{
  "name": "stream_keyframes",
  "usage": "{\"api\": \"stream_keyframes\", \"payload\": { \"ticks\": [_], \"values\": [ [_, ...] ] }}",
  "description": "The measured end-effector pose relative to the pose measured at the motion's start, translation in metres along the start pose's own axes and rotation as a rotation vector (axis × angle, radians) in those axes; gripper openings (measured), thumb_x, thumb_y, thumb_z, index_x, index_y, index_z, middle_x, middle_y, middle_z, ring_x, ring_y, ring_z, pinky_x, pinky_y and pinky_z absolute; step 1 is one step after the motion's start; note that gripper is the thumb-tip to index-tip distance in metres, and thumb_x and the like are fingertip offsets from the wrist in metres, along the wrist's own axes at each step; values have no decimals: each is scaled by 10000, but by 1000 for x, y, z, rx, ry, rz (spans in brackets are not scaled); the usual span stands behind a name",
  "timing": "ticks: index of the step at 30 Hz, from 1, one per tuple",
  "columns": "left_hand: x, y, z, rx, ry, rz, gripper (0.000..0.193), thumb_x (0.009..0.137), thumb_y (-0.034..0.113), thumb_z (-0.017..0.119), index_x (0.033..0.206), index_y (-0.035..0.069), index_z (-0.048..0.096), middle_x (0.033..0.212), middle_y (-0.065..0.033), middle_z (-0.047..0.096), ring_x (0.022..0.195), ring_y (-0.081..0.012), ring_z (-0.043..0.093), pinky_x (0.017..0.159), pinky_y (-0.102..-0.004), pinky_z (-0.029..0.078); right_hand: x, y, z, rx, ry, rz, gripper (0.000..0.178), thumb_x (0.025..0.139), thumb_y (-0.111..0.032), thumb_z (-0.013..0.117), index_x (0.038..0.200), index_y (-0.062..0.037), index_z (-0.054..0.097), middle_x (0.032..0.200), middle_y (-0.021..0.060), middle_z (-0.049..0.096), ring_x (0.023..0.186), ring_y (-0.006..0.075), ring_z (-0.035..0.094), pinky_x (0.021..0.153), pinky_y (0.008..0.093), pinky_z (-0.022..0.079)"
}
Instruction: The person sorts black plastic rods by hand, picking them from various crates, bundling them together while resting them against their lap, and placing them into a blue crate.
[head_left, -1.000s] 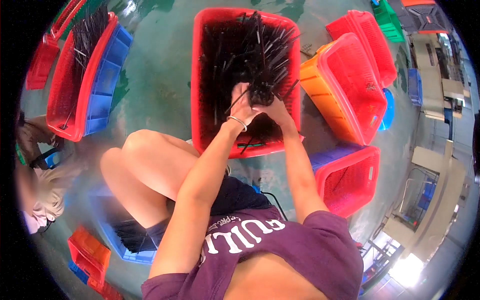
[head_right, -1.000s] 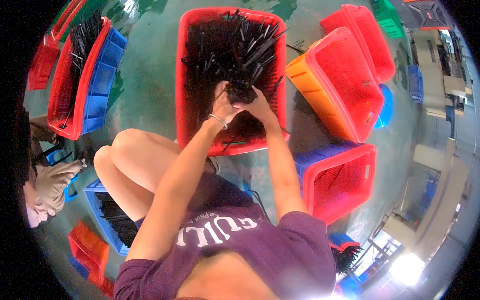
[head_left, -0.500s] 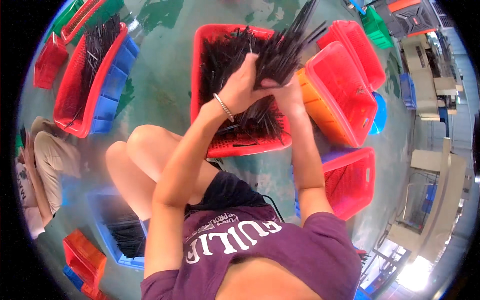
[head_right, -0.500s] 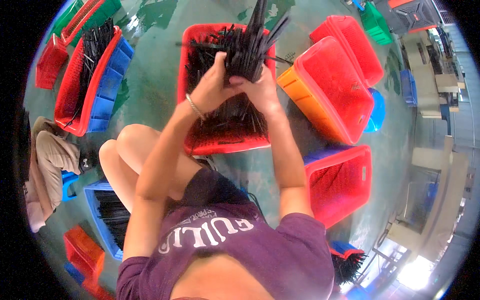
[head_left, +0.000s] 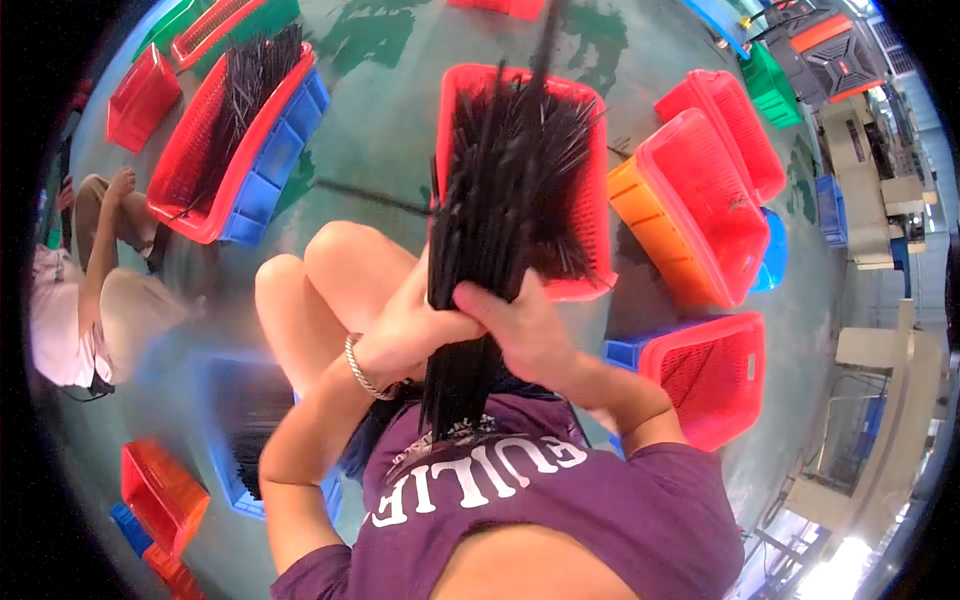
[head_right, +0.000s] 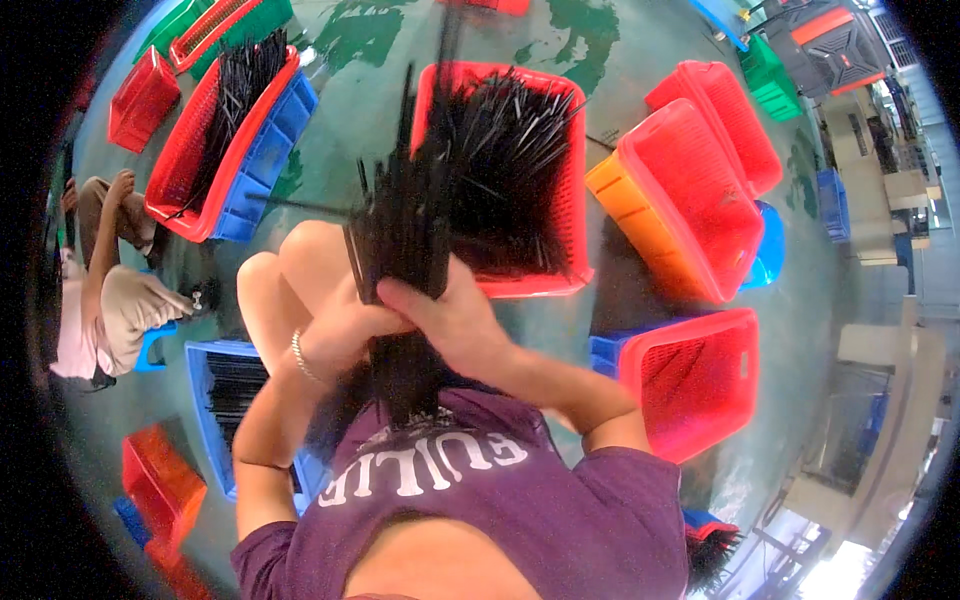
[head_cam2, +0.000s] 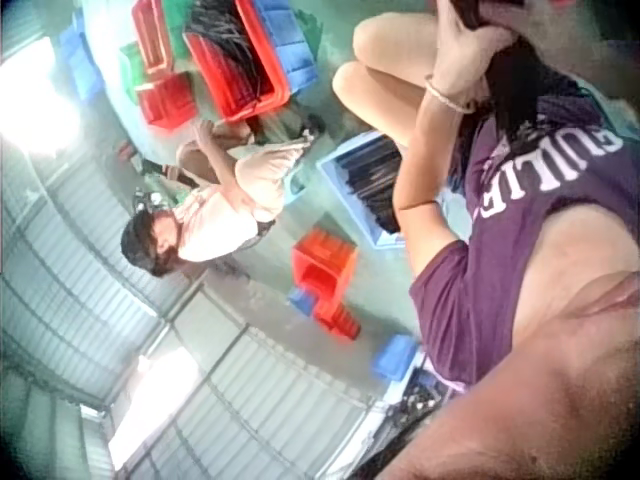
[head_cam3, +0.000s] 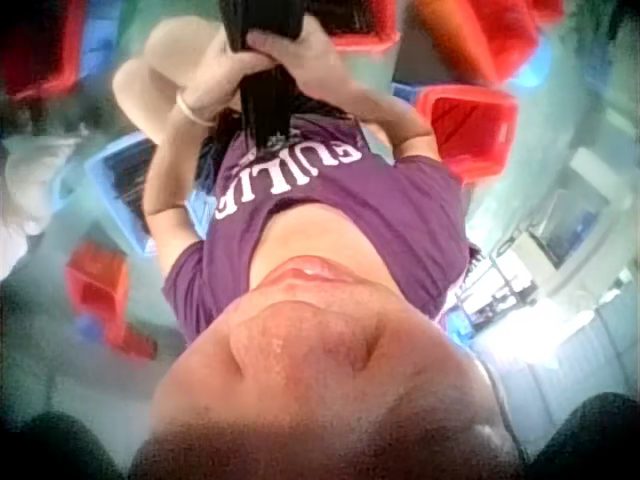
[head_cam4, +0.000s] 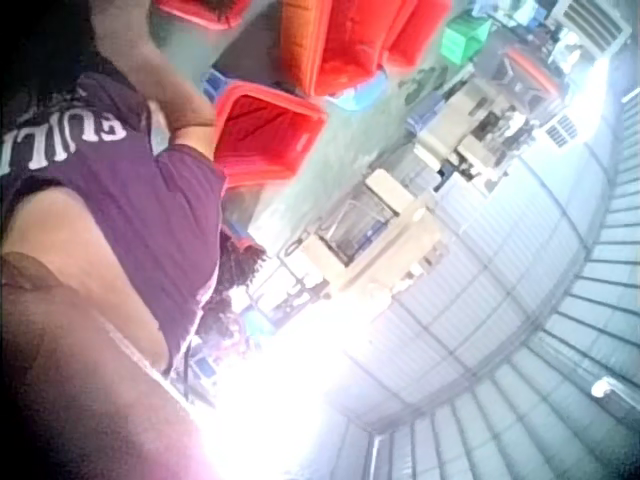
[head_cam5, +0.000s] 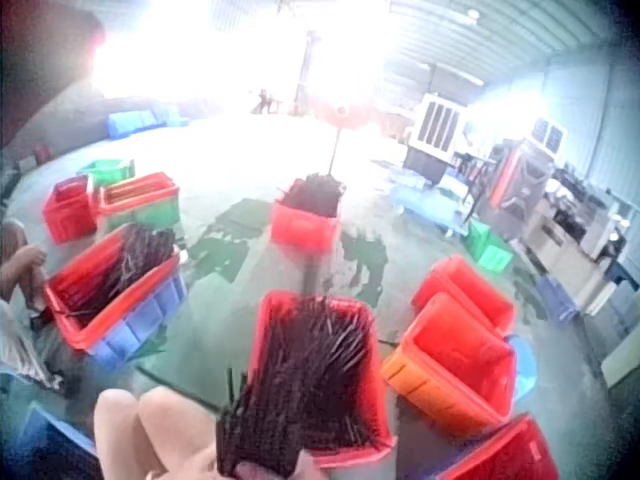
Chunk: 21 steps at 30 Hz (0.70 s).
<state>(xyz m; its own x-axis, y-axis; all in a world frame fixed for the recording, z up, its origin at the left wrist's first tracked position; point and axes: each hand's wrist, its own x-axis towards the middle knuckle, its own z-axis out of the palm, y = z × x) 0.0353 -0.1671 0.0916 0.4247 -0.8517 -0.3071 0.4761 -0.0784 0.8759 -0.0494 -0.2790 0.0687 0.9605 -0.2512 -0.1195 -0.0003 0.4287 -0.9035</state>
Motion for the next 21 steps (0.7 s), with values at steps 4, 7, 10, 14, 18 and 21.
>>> {"api": "stream_keyframes", "payload": {
  "ticks": [4, 7, 10, 14, 18, 21],
  "values": [
    [-13, -29, -19, -217, -76, -50, 742, 676, 38, 680, 1314, 29, 300, 1200, -48, 432, 1141, -145, 409, 979, -294, 331, -13, 47, 13, -79, 161, -88, 368, 856, -168, 628, 1158, -14, 486, 1014, 41, 595, 956, 131, 526, 864, 295, 430],
    [3, -31, -18, -41, -74, 127, 761, 653, 128, 783, 1264, 18, 343, 1146, -46, 455, 1094, -140, 428, 943, -293, 367, -15, 47, 10, -452, 259, -190, 387, 810, -175, 652, 1124, -22, 486, 1054, 129, 580, 988, 244, 552, 874, 336, 418],
    [19, -29, -15, 18, -53, 171, 645, 636, 104, 778, 1173, 12, 433, 1037, -33, 519, 975, -129, 503, 856, -275, 429, -13, 38, -2, -914, 168, -295, 520, 762, -227, 666, 1181, -3, 454, 1193, 206, 482, 1111, 351, 455, 943, 419, 346],
    [38, -33, -19, -19, -51, 144, 367, 692, 79, 685, 1021, 11, 539, 945, -35, 569, 881, -128, 547, 795, -281, 455, -22, 40, -11, -1451, 153, -423, 878, 774, -492, 580, 1335, 74, 210, 1374, 241, 257, 1216, 384, 275, 994, 498, 224],
    [53, -44, -24, -126, 6, -11, 360, 683, 39, 645, 1029, 21, 548, 946, -39, 580, 889, -143, 561, 787, -283, 458, -24, 38, -12, -1858, 129, -304, 1019, 723, -711, 449, 1234, 164, 349, 1383, 273, 253, 1216, 350, 306, 993, 505, 233],
    [55, -47, -31, -168, 37, -66, 368, 680, 54, 644, 1036, 24, 550, 958, -49, 589, 878, -156, 569, 777, -289, 465, -24, 25, -10, -1946, 14, -307, 947, 763, -690, 406, 1166, 166, 446, 1373, 278, 277, 1202, 333, 326, 979, 508, 242]
  ]
}}
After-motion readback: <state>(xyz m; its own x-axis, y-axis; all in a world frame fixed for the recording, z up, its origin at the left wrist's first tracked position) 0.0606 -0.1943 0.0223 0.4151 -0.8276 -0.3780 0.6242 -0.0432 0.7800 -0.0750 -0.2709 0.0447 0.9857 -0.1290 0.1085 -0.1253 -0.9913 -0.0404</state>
